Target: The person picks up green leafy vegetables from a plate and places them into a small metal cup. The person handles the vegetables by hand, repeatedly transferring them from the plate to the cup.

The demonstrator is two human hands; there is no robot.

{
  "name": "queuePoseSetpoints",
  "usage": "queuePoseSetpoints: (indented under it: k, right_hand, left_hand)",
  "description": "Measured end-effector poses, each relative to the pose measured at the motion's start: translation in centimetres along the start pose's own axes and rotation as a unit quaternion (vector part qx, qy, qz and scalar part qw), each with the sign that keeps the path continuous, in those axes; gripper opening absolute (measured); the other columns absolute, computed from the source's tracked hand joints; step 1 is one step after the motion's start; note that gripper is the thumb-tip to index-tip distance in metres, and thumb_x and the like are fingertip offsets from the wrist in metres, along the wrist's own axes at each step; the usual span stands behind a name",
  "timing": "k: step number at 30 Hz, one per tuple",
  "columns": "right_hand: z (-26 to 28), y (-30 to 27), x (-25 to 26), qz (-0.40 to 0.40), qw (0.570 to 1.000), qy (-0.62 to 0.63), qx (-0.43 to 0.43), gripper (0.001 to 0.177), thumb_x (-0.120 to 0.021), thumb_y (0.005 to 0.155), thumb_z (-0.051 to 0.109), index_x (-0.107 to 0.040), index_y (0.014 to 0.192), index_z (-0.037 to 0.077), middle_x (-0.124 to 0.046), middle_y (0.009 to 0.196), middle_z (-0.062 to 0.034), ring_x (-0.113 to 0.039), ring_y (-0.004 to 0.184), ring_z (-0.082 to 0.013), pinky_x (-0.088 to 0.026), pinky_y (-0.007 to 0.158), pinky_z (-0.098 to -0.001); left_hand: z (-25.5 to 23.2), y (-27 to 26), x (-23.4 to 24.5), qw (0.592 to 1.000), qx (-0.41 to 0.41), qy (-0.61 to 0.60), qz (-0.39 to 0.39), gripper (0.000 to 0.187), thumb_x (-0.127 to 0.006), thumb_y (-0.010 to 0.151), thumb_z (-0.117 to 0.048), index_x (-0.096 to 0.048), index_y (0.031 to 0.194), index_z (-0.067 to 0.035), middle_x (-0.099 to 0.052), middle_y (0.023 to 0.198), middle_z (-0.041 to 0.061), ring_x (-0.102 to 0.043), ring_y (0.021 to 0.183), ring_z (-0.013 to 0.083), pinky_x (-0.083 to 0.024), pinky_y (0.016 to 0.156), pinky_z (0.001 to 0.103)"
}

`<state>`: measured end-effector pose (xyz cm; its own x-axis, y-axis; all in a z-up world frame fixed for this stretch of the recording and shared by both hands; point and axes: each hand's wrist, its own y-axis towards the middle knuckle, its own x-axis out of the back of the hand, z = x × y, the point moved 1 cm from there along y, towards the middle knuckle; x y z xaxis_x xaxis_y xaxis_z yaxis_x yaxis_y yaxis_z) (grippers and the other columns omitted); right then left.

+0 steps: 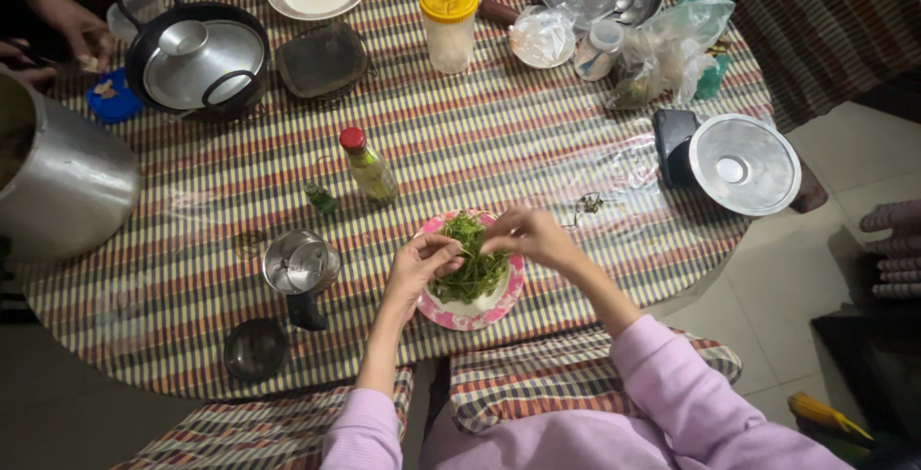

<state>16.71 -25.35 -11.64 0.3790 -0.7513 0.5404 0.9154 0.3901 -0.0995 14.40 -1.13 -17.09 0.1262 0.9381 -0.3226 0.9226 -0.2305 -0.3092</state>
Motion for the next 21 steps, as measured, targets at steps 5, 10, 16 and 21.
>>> queuePoseSetpoints:
  k: [5,10,16,21]
  right_hand:
    - [0.8,0.1,-2.3,0.067,0.996,0.044,0.024,0.023,-0.082,0.082,0.024,-0.082,0.101,0.010,-0.080,0.097,-0.0064,-0.076,0.082,-0.0183,-0.063,0.076,-0.0328]
    - [-0.1,0.2,-1.2,0.021,1.000,-0.010,-0.010,0.022,-0.080,0.082,0.014,-0.083,0.103,0.008,-0.081,0.096,-0.0091,-0.076,0.079,-0.0186,-0.062,0.075,-0.0326]
    - [-1.9,0.7,-1.2,0.012,0.995,0.061,-0.074,0.023,-0.077,0.083,0.012,-0.080,0.106,0.008,-0.081,0.097,-0.0087,-0.078,0.077,-0.0162,-0.065,0.074,-0.0318]
    - [-7.1,1.7,-0.8,-0.072,0.987,-0.135,0.052,0.018,-0.089,0.075,0.016,-0.088,0.092,0.011,-0.082,0.089,-0.0091,-0.072,0.074,-0.0197,-0.058,0.068,-0.0355]
  left_hand:
    - [-2.1,-1.2,-1.2,0.996,-0.002,0.090,-0.006,0.034,-0.078,0.087,-0.024,-0.074,0.115,-0.004,-0.078,0.102,0.010,-0.077,0.084,0.0152,-0.066,0.076,0.024]
    - [-5.7,-5.3,3.0,0.832,-0.027,0.388,-0.396,0.087,-0.077,0.083,-0.046,-0.043,0.158,-0.018,-0.068,0.134,0.016,-0.066,0.082,0.0434,-0.058,0.074,0.053]
    - [-7.3,-6.2,12.6,0.764,0.000,0.446,-0.465,0.148,-0.097,0.058,-0.057,-0.008,0.165,-0.006,-0.015,0.164,0.034,-0.033,0.146,0.0541,-0.042,0.109,0.063]
    - [-4.8,-4.9,13.1,0.785,0.060,0.452,-0.419,0.146,-0.098,0.057,-0.056,-0.009,0.163,-0.010,-0.016,0.163,0.035,-0.036,0.142,0.0541,-0.044,0.109,0.061]
